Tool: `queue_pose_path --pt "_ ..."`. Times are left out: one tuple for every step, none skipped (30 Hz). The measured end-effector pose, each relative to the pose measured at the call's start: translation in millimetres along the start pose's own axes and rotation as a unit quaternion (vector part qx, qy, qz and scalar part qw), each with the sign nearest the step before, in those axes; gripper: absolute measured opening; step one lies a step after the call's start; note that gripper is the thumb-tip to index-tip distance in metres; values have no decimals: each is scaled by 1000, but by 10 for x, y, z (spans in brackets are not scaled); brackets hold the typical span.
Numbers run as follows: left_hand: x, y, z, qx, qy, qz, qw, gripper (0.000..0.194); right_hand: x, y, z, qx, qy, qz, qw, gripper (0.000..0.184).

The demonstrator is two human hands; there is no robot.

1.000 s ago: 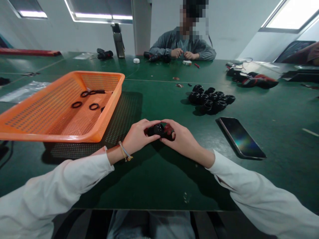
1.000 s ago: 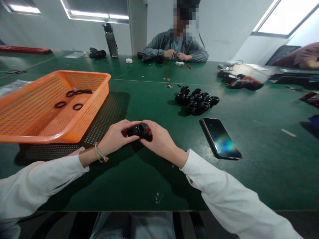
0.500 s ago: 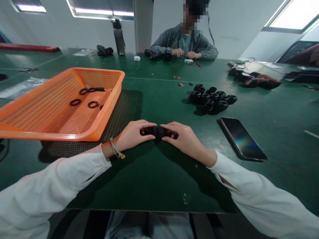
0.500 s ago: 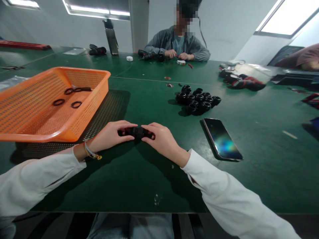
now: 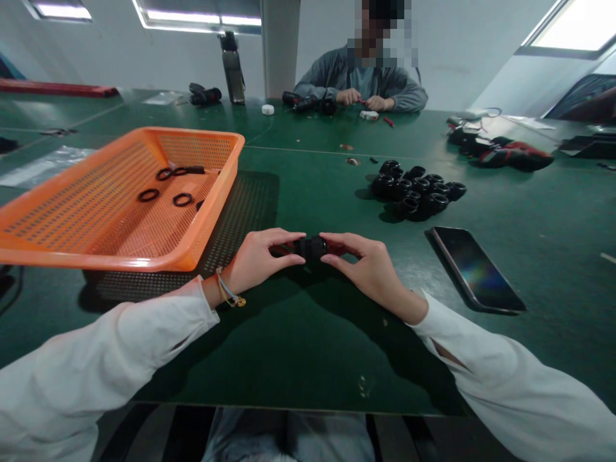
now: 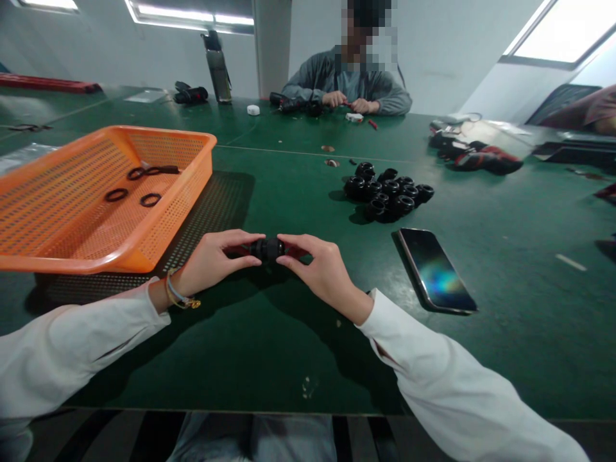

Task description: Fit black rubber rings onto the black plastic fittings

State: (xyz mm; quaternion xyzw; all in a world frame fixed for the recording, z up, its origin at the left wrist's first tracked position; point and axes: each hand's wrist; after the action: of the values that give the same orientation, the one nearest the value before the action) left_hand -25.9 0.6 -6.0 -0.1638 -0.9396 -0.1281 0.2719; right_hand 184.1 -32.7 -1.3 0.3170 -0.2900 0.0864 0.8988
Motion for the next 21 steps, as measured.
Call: queue_pose_path --pt "-1 1 4 -10 6 -5 1000 38 -1 -1 -5 1 -7 1 1000 29" --pt "-3 1 9 -19 12 -10 1000 38 -1 -2 -10 1 -14 3 1000 29" --pt "-5 2 14 -26 16 -14 999 38 -1 -3 -14 1 -19 5 1000 29" --pt "-6 3 19 -30 21 -16 999 38 1 -4 -17 0 -23 7 1000 29" --pt "-7 3 23 -32 24 -17 999 38 3 -5 -19 -1 -23 11 1000 30" --pt "-5 3 26 -32 26 -16 999 38 6 -7 -21 -2 -19 17 1000 32" --pt "-3 3 27 -31 28 -16 999 37 9 -10 -23 -2 -12 23 1000 34" --pt "-1 3 27 -29 30 -15 999 37 12 -12 -26 -2 -5 30 1000 37" --pt "2 2 25 -28 30 -14 999 37 14 -15 -30 -1 1 34 999 39" --pt "4 2 23 -28 31 -12 999 37 15 -17 -33 0 1 36 999 39" --pt "4 3 21 -28 30 -10 999 36 14 -19 -37 4 -3 34 999 38" --pt "4 3 18 -28 27 -7 999 37 13 -20 -40 8 -10 30 999 37" --pt "2 4 16 -27 23 -5 999 37 9 -22 -44 12 -18 25 999 35" --pt "0 5 15 -26 19 -2 999 37 5 -24 -47 16 -23 20 999 34" --pt "-2 6 14 -25 14 -2 1000 37 1 -27 -50 18 -23 16 999 34" --pt "-3 7 13 -24 10 -1 1000 37 -4 -31 -54 16 -17 11 1000 35" --pt "-4 7 13 -23 9 1 1000 37 -9 -35 -57 12 -6 5 1000 38" --pt "-3 8 13 -23 10 3 1000 37 -13 -40 -61 7 8 -1 1000 40" --pt "-1 8 13 -23 12 4 1000 37 -16 -44 -64 3 23 -6 1000 42" --pt "1 8 13 -23 15 5 1000 37 -18 -48 -68 1 36 -10 999 42" --pt "4 8 12 -24 19 6 1000 36 -18 -52 -70 2 46 -13 999 40"
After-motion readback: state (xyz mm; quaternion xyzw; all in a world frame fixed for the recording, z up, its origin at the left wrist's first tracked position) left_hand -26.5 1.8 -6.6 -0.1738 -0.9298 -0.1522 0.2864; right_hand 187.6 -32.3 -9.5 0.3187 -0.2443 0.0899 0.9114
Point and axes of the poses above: each hand's wrist, its own y-axis towards the middle knuckle, its own x-axis out of the back of the hand, z = x × y, and after that the axes turned 13 degrees about x, right-handed
